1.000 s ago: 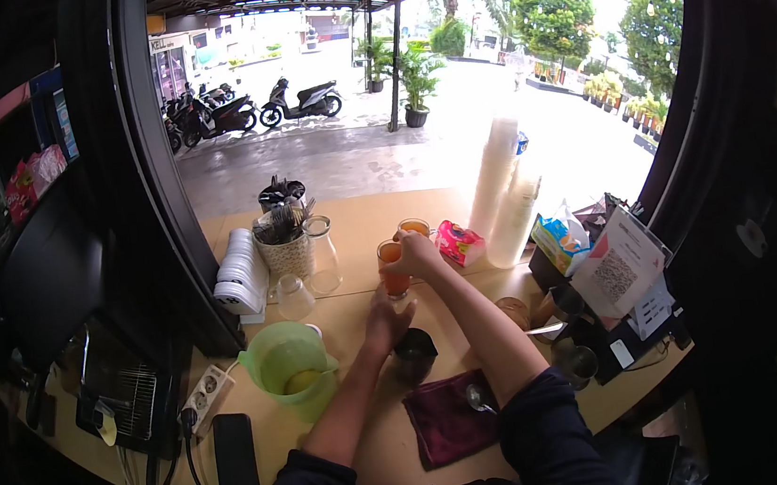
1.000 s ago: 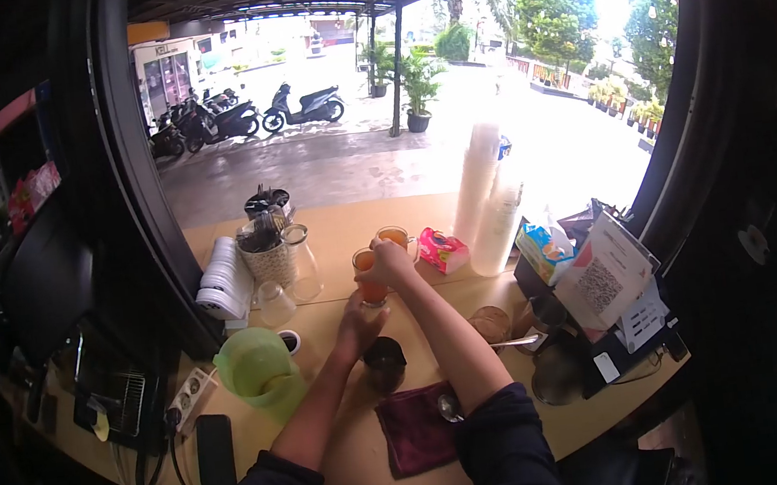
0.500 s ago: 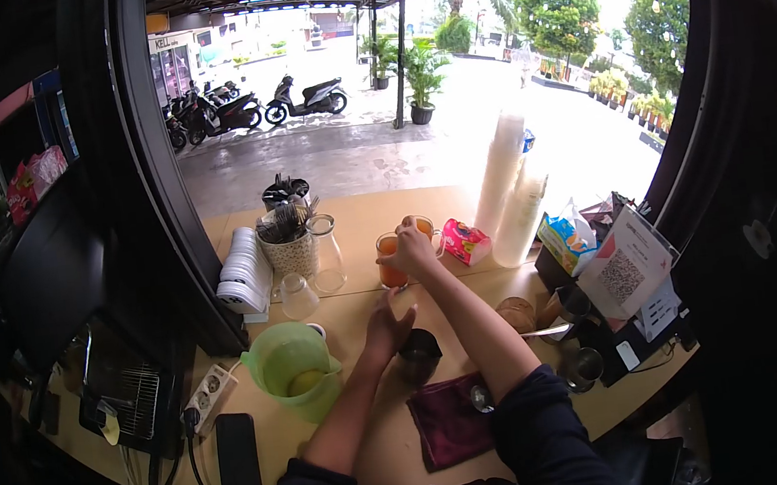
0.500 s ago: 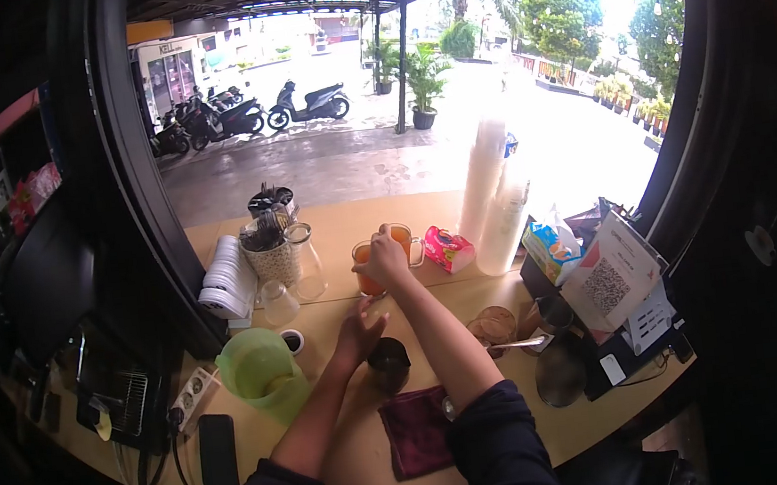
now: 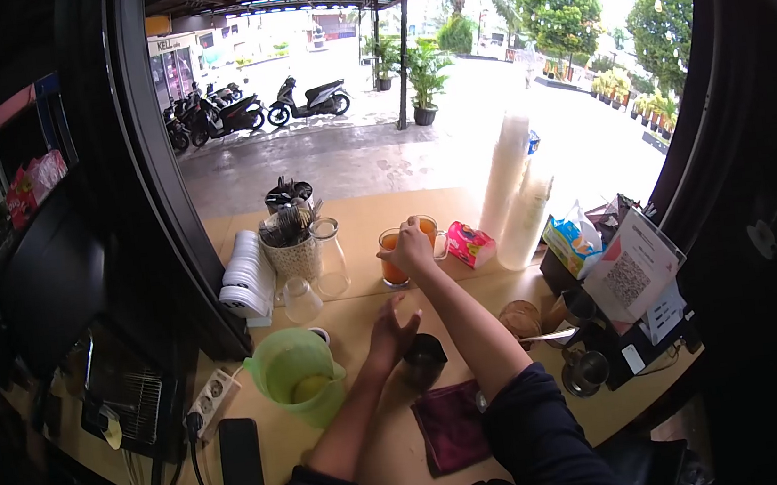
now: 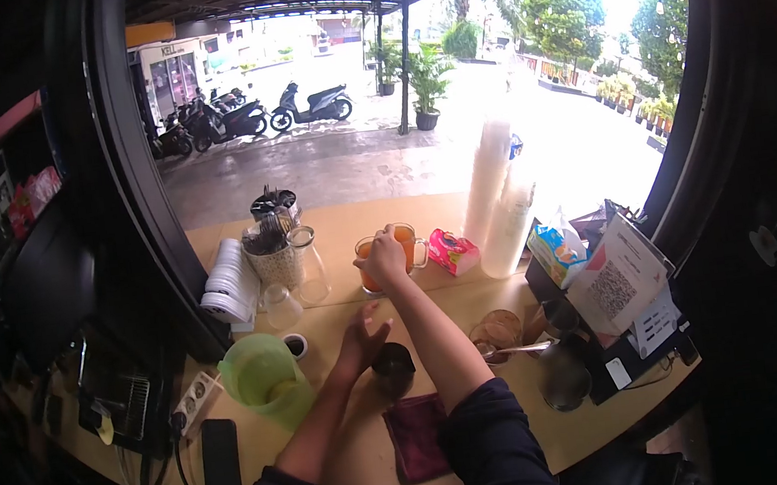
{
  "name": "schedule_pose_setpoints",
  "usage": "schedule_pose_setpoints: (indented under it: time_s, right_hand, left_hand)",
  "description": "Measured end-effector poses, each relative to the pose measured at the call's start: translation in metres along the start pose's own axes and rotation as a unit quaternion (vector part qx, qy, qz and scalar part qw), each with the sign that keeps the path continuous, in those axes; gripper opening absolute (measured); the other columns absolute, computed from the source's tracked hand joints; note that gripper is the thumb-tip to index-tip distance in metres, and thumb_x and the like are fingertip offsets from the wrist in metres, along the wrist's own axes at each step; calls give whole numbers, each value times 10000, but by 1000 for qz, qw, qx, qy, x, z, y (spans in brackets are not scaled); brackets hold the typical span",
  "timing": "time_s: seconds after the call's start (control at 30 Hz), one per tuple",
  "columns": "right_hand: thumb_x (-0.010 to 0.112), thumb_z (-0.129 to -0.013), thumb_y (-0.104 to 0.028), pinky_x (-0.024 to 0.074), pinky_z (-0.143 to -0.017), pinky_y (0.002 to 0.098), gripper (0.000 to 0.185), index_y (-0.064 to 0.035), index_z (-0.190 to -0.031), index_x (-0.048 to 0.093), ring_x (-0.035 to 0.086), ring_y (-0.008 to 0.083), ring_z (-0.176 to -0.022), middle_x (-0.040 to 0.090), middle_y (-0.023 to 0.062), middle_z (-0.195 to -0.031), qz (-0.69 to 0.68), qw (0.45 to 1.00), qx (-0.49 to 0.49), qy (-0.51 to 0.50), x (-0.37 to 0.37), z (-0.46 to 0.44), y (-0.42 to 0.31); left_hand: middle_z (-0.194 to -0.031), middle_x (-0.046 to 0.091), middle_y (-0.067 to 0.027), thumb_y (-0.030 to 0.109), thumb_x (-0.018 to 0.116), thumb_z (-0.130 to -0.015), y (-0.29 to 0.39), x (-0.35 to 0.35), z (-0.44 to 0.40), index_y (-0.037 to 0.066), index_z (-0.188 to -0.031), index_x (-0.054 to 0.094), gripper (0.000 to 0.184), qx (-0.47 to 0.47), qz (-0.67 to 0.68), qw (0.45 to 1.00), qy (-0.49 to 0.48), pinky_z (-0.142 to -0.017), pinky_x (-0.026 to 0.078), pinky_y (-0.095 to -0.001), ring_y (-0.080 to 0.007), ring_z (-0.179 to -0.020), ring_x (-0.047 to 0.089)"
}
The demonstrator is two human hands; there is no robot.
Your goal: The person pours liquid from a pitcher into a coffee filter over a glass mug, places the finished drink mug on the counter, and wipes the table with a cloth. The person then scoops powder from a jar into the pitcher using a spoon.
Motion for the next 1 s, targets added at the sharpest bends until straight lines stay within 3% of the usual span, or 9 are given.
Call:
schedule_pose_setpoints:
  time_s: [0.2,0.27,0.4,0.5,0.57,0.6,0.7,0.93,1.0]
  right_hand:
    - [861,-626,-394,554,-782,373,707,85,-1049,559,659,323,-905,477,235,-1235,20,999,18,39,-3,0,-2]
    - [802,-673,-508,552,-757,374,741,70,-1069,560,662,316,-888,514,234,-1186,72,997,6,-29,-5,-3,-3]
    - [709,-735,-596,548,-738,387,731,24,-1096,568,662,313,-860,557,195,-1138,79,997,28,0,-39,-9,-5]
    - [646,-800,-545,524,-794,423,609,-33,-1125,580,636,315,-960,589,149,-1116,14,999,1,48,-44,-33,27]
    - [668,-795,-391,480,-927,438,591,-68,-1266,519,558,333,-1141,550,150,-1245,88,995,-25,27,-45,-41,43]
    - [668,-795,-391,480,-927,438,591,-68,-1266,519,558,333,-1141,550,150,-1245,88,995,-26,27,-45,-44,54]
    - [738,-716,-209,394,-1077,415,914,-86,-1477,249,428,384,-1292,365,207,-1455,-23,981,2,-190,-27,-45,73]
    - [661,-757,-93,443,-1019,383,801,-34,-1461,285,503,357,-1232,456,247,-1383,-66,979,-25,-191,-15,-43,90]
    - [535,-671,104,461,-994,371,776,-27,-1417,368,543,353,-1189,558,232,-1283,-35,987,-15,-157,-22,-36,92]
  left_hand:
    - [-1279,512,-241,376,661,-845,0,-2,1,15,-1302,462,615,-5,15,1000,-7,-962,456,-433,-368,-1110,568]
    - [-1274,516,-240,378,660,-846,1,-2,1,15,-1301,464,614,-8,15,1000,-6,-956,460,-433,-369,-1108,570]
    - [-1259,525,-242,383,655,-852,1,-1,1,17,-1291,480,598,-13,22,1000,-8,-950,464,-431,-366,-1116,572]
    - [-1250,531,-250,381,644,-865,5,-3,3,26,-1284,492,570,-23,27,999,-20,-945,466,-428,-363,-1126,574]
    - [-1242,540,-251,379,641,-872,5,-4,5,28,-1279,502,554,-26,27,999,-22,-942,468,-425,-363,-1125,577]
    - [-1234,549,-252,376,637,-879,5,-4,6,31,-1274,512,539,-31,27,999,-26,-940,469,-422,-363,-1125,580]
    - [-1211,575,-239,361,637,-889,7,-6,11,29,-1253,539,503,-44,75,996,-29,-935,472,-411,-363,-1122,584]
    - [-1206,590,-208,333,647,-891,6,-5,10,22,-1214,574,454,-33,99,994,-16,-924,480,-401,-349,-1107,590]
    - [-1208,588,-205,328,646,-889,3,-3,8,25,-1204,583,441,-40,95,995,-12,-916,485,-401,-347,-1092,595]
Point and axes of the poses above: each hand's wrist, its own z-axis away from the middle knuckle, its own x-axis out of the palm, y = z × x, the point moved 5 cm from there along -z, towards the middle knuckle
